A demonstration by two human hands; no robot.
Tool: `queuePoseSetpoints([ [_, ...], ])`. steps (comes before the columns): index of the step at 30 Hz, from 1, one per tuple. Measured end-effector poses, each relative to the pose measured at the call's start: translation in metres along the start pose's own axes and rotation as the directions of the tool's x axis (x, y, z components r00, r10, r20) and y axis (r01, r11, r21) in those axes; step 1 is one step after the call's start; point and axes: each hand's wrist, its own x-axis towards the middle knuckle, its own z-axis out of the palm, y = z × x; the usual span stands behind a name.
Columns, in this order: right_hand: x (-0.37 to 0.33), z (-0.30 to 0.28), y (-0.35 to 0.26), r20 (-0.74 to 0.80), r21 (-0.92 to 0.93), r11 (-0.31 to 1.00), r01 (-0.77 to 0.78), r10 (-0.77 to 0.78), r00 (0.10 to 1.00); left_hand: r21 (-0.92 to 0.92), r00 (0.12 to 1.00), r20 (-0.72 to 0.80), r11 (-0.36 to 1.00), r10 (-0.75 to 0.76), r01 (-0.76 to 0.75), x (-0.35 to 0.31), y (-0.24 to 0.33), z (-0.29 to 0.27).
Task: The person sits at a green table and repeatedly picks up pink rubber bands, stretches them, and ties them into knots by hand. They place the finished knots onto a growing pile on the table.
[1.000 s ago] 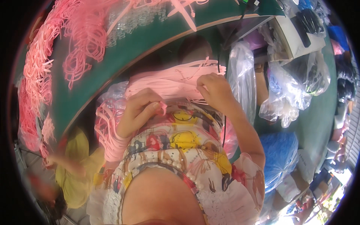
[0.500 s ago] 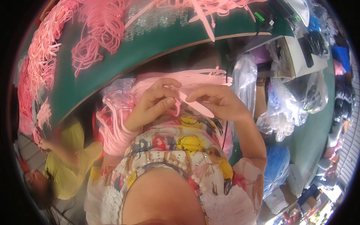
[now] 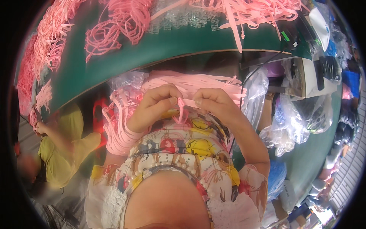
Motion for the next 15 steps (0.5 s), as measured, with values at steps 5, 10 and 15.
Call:
queuePoseSetpoints([
  [5,0.009,0.005,-0.002,0.059,-0.001,1.000,-0.018,0.018,0.998,-0.036,1.000,0.022,0.999,-0.022,0.023,0.001,-0.001,-0.001],
  [10,0.013,0.008,0.000,0.053,-0.005,1.000,0.028,-0.028,0.998,-0.015,0.999,0.037,1.000,-0.024,0.024,0.005,0.002,0.001],
  [15,0.015,0.015,0.001,-0.092,-0.554,0.748,0.365,-0.491,0.866,0.032,1.000,-0.024,0.999,0.014,-0.014,0.010,-0.008,0.000],
])
